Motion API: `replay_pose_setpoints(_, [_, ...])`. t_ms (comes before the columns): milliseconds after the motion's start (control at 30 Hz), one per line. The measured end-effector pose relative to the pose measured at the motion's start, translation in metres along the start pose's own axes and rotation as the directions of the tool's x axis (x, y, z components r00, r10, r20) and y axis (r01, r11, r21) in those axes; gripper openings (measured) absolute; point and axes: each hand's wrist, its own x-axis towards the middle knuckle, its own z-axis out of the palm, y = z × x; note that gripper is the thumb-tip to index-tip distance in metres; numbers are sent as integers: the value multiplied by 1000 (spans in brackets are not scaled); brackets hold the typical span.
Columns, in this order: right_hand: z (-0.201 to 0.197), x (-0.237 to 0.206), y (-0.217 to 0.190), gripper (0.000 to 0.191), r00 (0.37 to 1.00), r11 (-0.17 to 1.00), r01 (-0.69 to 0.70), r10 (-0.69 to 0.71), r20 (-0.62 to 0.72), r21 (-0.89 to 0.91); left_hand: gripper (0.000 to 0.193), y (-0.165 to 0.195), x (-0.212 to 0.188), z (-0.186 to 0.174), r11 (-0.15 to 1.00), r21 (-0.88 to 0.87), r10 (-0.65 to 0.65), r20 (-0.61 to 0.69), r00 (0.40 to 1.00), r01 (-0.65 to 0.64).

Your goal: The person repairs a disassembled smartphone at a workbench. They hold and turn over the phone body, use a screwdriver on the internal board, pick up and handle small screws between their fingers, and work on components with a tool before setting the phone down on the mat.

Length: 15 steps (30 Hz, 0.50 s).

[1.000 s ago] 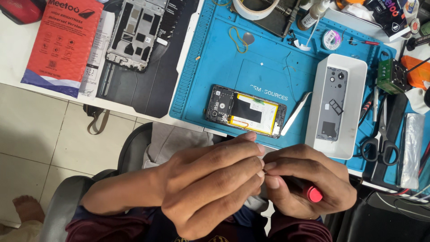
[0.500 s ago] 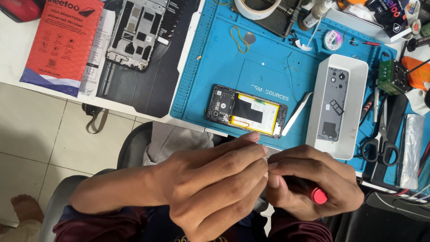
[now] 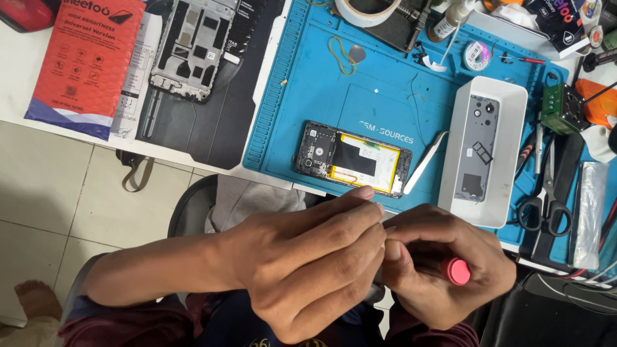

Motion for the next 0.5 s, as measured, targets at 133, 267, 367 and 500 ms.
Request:
replay_pose_setpoints(133, [-4, -3, 7, 15, 998, 995, -65, 65, 5, 80, 12, 1, -2, 3, 997, -75, -35, -50, 998, 31])
replay_pose_setpoints(267, [-6, -1, 16, 19, 999, 979, -23, 16, 34, 205, 14, 3, -5, 11, 958, -264, -149, -125, 981, 112])
replay_pose_setpoints(367, [-6, 1, 22, 22, 997, 977, 59, -68, 41, 203, 14, 7, -6, 19, 918, -348, -260, -166, 951, 191])
replay_pose_setpoints(500, [-4, 3, 28, 23, 989, 969, 142, -147, 10, 200, 13, 12, -6, 30, 868, -409, -388, -209, 898, 280])
